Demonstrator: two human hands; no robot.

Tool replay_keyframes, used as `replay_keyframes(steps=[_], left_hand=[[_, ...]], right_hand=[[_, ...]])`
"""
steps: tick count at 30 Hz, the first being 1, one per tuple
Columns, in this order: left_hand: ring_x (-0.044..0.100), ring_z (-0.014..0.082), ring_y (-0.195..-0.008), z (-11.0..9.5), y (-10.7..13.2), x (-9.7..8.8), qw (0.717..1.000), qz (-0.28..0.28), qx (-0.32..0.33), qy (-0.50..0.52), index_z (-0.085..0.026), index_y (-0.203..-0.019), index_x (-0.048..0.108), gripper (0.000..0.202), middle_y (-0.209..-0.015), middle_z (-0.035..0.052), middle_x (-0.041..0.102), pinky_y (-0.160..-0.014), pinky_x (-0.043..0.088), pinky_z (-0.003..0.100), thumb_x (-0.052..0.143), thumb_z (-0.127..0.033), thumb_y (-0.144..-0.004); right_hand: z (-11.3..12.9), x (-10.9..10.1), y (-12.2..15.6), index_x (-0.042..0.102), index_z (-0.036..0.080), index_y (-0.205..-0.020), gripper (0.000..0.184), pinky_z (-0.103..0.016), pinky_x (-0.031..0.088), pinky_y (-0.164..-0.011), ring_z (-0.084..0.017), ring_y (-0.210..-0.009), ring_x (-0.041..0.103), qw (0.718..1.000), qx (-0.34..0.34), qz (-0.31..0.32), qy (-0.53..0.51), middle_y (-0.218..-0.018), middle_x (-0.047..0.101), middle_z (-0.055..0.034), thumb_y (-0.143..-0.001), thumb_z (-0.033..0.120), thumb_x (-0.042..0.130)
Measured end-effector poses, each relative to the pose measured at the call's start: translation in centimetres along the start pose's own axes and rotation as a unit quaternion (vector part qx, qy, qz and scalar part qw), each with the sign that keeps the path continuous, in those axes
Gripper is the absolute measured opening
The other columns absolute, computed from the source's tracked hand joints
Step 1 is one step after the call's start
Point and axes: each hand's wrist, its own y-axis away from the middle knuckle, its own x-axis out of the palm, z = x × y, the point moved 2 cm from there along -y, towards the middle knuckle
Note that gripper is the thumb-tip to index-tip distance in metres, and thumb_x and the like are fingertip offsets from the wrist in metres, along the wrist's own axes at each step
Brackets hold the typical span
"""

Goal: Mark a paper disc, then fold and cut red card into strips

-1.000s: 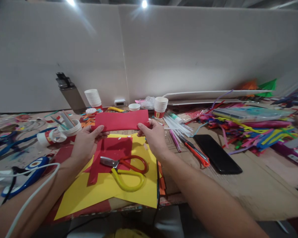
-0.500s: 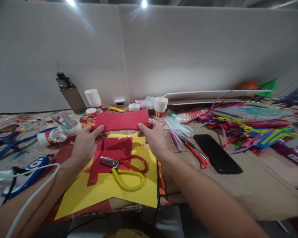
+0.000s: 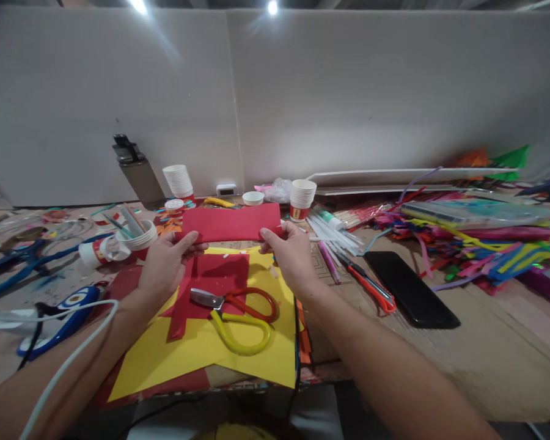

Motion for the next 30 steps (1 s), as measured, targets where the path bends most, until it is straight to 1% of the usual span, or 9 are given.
replay_keyframes(steps=[5, 9, 12, 15, 18, 25, 30], left_hand=[[0.067, 0.0149, -0.060, -0.07, 0.08, 0.02, 1.000, -0.001, 0.004, -0.004, -0.013, -0.080, 0.060, 0.029, -0.068, 0.0009, 0.066, -0.065, 0.054, 0.029, 0.077, -0.031, -0.066], [0.067, 0.0146, -0.060, -0.30, 0.25, 0.21, 1.000, 0.004, 0.002, 0.011, -0.013, -0.081, 0.060, 0.027, -0.068, 0.0001, 0.066, -0.063, 0.053, 0.027, 0.076, -0.030, -0.066], [0.067, 0.0147, -0.059, -0.33, 0.22, 0.25, 1.000, 0.000, -0.001, 0.018, -0.014, -0.079, 0.060, 0.028, -0.066, -0.0009, 0.065, -0.062, 0.053, 0.027, 0.077, -0.030, -0.065], [0.067, 0.0149, -0.059, -0.29, 0.14, 0.22, 1.000, -0.001, -0.002, 0.014, -0.014, -0.077, 0.059, 0.028, -0.066, -0.0005, 0.065, -0.062, 0.053, 0.027, 0.078, -0.031, -0.064], [0.067, 0.0145, -0.058, -0.35, 0.15, 0.23, 1.000, 0.001, -0.001, 0.017, -0.014, -0.079, 0.059, 0.029, -0.066, -0.0011, 0.065, -0.061, 0.053, 0.026, 0.078, -0.031, -0.064], [0.067, 0.0135, -0.058, -0.56, 0.39, 0.42, 1.000, -0.008, -0.006, 0.016, -0.014, -0.079, 0.058, 0.028, -0.066, -0.0011, 0.065, -0.060, 0.052, 0.025, 0.077, -0.030, -0.065], [0.067, 0.0141, -0.059, -0.39, 0.30, 0.30, 1.000, -0.004, -0.003, 0.007, -0.014, -0.078, 0.058, 0.030, -0.066, -0.0014, 0.065, -0.065, 0.053, 0.027, 0.078, -0.032, -0.064]], right_hand=[[-0.01, -0.02, 0.04, 0.055, 0.020, -0.074, 0.028, -0.026, 0.049, -0.057, -0.014, -0.055, 0.063, 1.000, -0.002, 0.000, 0.004, -0.057, 0.065, 0.0012, -0.071, 0.041, 0.072], [0.10, 0.03, 0.03, 0.054, 0.021, -0.072, 0.028, -0.025, 0.048, -0.055, -0.014, -0.053, 0.062, 1.000, 0.003, -0.005, -0.001, -0.056, 0.064, 0.0025, -0.070, 0.041, 0.073], [0.21, 0.05, 0.06, 0.054, 0.020, -0.072, 0.029, -0.025, 0.048, -0.054, -0.013, -0.051, 0.061, 1.000, 0.006, -0.003, -0.010, -0.055, 0.063, 0.0028, -0.069, 0.041, 0.074], [0.23, 0.06, 0.07, 0.054, 0.020, -0.073, 0.031, -0.025, 0.047, -0.052, -0.013, -0.049, 0.061, 1.000, 0.007, -0.003, -0.006, -0.054, 0.063, 0.0024, -0.067, 0.044, 0.074], [0.17, 0.08, 0.04, 0.054, 0.021, -0.072, 0.034, -0.025, 0.046, -0.050, -0.013, -0.049, 0.061, 1.000, 0.003, -0.007, -0.001, -0.054, 0.063, 0.0023, -0.066, 0.046, 0.075], [0.22, 0.08, 0.15, 0.054, 0.021, -0.073, 0.030, -0.024, 0.044, -0.051, -0.013, -0.050, 0.060, 1.000, -0.001, -0.008, 0.015, -0.055, 0.064, 0.0017, -0.070, 0.045, 0.072], [0.21, 0.02, 0.16, 0.053, 0.021, -0.073, 0.029, -0.022, 0.039, -0.047, -0.011, -0.048, 0.057, 1.000, -0.001, -0.007, 0.010, -0.052, 0.061, 0.0035, -0.072, 0.043, 0.071]])
